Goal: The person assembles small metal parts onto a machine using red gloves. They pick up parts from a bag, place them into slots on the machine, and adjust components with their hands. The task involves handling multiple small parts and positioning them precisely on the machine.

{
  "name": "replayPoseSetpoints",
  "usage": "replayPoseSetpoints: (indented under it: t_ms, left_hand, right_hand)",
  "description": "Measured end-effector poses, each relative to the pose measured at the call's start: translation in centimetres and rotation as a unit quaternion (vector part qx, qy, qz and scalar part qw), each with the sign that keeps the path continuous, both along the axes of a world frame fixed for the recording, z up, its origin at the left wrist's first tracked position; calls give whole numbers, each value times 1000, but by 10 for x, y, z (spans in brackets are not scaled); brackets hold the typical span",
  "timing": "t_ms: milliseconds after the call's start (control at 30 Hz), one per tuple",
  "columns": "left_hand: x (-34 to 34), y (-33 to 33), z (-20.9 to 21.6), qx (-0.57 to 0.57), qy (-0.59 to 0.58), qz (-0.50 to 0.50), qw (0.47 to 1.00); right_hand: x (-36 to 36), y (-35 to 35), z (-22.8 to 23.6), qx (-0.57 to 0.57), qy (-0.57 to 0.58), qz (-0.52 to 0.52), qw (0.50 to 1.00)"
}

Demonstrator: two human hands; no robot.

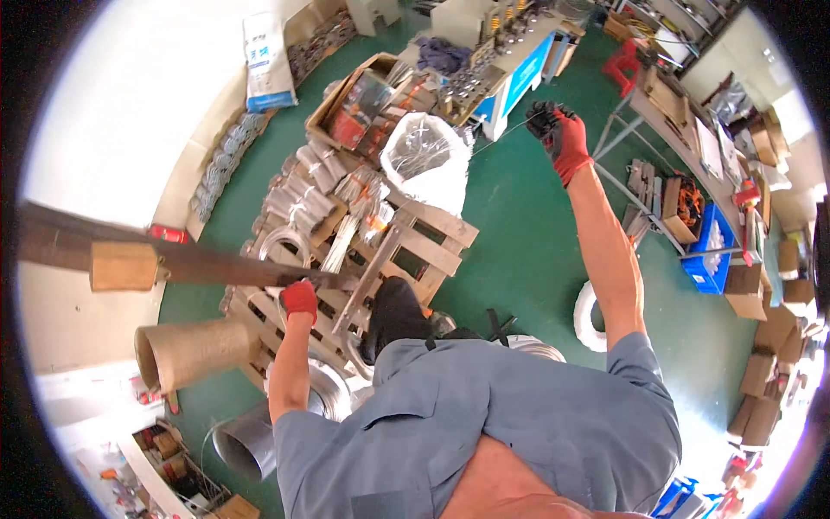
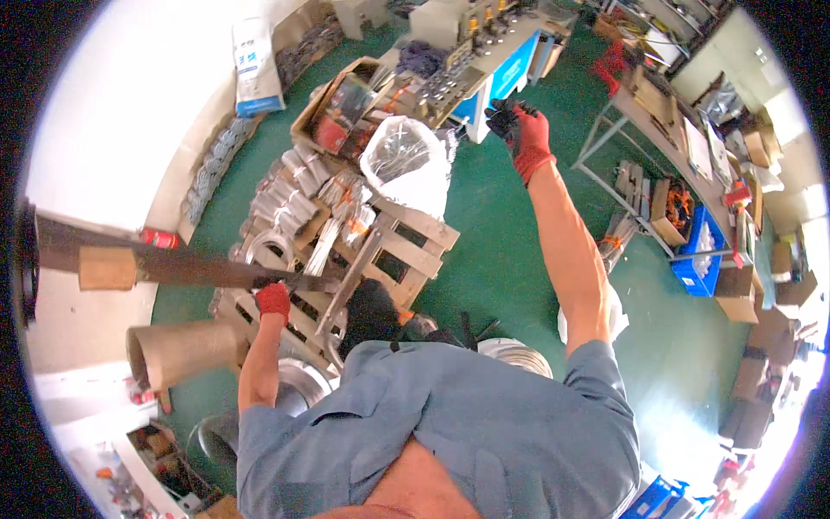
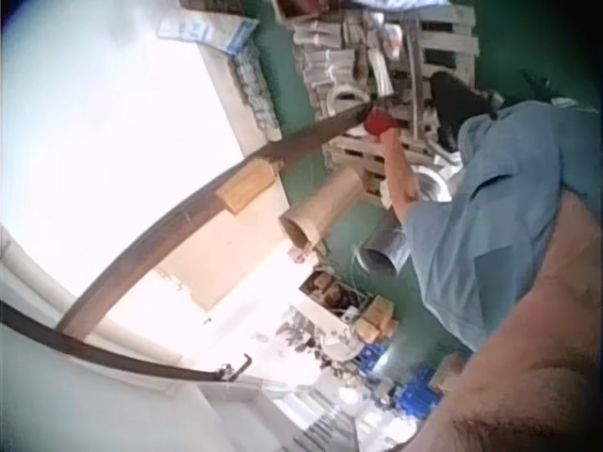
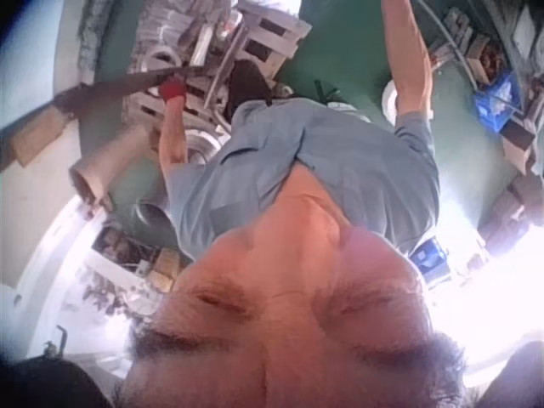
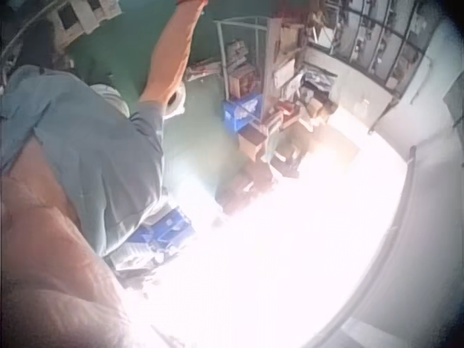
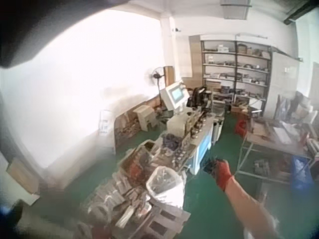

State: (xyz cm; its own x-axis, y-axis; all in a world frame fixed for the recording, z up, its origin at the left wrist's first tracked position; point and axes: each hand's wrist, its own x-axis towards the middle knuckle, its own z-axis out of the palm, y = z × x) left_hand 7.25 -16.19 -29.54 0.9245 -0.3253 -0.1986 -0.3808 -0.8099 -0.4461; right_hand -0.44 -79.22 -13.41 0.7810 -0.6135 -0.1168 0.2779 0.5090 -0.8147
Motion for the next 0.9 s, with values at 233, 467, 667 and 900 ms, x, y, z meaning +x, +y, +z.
replayPoseSetpoints:
  t_ms: [233,467,667,900]
  left_hand:
    - [-30,-137,60,-313,61,-48,947]
    - [-40,-279,84,-550,-31,-161,819]
    - [8,-389,84,-516,96,-169,834]
    - [59,-501,82,-617,288,-112,724]
  right_hand:
    - [-18,-40,-25,-3,3,-41,999]
    - [-13,-22,14,-76,172,-71,980]
    - [40,-77,-65,61,17,-22,998]
    - [88,-140,-107,96,74,3,993]
